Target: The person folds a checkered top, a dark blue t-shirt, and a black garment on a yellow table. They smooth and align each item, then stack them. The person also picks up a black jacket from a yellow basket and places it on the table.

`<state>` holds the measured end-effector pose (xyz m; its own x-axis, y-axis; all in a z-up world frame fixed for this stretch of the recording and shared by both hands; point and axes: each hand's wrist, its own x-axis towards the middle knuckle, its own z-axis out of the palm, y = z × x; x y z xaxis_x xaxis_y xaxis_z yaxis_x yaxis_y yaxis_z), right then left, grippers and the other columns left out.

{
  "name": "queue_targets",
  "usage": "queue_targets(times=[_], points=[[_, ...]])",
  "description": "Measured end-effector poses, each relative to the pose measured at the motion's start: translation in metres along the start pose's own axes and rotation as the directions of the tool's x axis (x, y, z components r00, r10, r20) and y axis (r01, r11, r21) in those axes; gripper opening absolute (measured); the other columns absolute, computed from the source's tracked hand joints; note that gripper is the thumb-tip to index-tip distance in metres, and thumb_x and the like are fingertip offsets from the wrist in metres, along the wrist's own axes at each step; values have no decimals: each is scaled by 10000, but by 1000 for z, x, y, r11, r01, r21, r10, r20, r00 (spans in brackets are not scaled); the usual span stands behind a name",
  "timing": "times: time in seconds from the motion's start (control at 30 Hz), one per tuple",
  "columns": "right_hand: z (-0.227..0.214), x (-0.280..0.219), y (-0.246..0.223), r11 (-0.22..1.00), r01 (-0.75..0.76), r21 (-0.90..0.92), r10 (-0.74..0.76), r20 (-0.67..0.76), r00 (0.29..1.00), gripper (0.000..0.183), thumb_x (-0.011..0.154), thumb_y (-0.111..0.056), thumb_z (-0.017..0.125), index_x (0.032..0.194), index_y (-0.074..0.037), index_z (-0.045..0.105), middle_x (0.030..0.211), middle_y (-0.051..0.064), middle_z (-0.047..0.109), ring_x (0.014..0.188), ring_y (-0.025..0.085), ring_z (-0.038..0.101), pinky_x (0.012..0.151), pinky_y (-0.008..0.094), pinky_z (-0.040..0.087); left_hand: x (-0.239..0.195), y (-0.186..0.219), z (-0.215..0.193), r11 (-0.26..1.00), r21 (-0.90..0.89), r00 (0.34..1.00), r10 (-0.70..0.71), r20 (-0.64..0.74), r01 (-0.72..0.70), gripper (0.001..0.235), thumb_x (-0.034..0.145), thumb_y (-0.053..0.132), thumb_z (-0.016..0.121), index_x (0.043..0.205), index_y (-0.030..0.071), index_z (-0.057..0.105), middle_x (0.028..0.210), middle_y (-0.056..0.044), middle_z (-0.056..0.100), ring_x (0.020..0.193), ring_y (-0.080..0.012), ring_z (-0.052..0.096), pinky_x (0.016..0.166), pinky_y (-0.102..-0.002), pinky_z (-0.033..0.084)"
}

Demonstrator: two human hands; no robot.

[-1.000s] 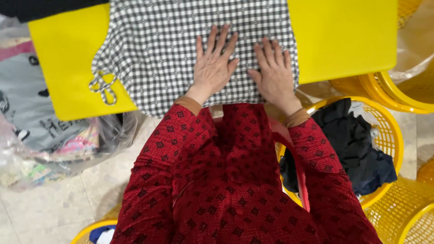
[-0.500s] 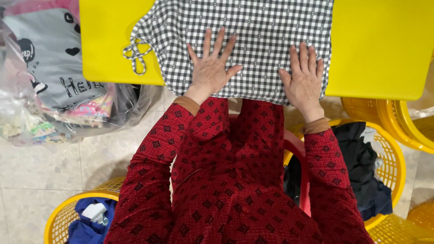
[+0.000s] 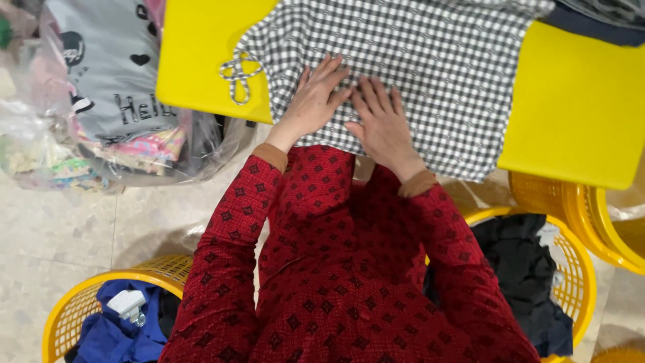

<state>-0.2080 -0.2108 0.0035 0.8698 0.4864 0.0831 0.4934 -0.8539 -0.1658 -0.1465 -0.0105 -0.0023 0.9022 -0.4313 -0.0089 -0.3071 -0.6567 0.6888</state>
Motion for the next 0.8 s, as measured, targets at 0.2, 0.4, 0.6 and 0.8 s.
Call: queue_targets(times=[0.2, 0.4, 0.6, 0.8], points=[[-13, 6, -11, 998, -58, 16, 59, -9, 998, 678, 1071, -541, 430, 1530, -43, 462, 1629, 227, 333, 1497, 415, 289, 1188, 651, 229, -28, -33, -59, 920, -382, 932, -211, -294, 87, 276, 997, 172, 668, 1256, 82, 696, 1320, -121, 662, 1250, -284, 641, 1082, -405, 524], [-4, 28, -53, 982, 33, 185, 0, -175, 985, 597, 1056, -511, 522, 1386, -17, 578, 1553, 233, 459, 1446, 413, 432, 1197, 665, 319, -7, -79, -108, 987, 118, 762, -5, -647, 107, 311, 943, 108, 776, 1199, -31, 667, 1254, -222, 620, 1121, -415, 559, 969, -480, 471], [-20, 36, 14, 977, -84, 197, 120, -178, 977, 489, 999, -232, 718, 1397, 18, 586, 1508, 255, 496, 1406, 435, 456, 1175, 572, 373, 40, -86, -107, 971, 210, 803, 214, -556, -114, 302, 952, 58, 745, 1226, -29, 652, 1239, -213, 623, 1156, -430, 555, 976, -477, 485], [-63, 41, 144, 988, -144, -54, 106, -439, 892, 530, 915, 27, 735, 1408, 37, 542, 1413, 241, 553, 1380, 439, 465, 1133, 540, 389, 119, -72, -95, 856, 460, 893, 379, -243, -238, 210, 953, -1, 687, 1145, 85, 679, 1050, -118, 700, 1056, -348, 649, 950, -481, 497]])
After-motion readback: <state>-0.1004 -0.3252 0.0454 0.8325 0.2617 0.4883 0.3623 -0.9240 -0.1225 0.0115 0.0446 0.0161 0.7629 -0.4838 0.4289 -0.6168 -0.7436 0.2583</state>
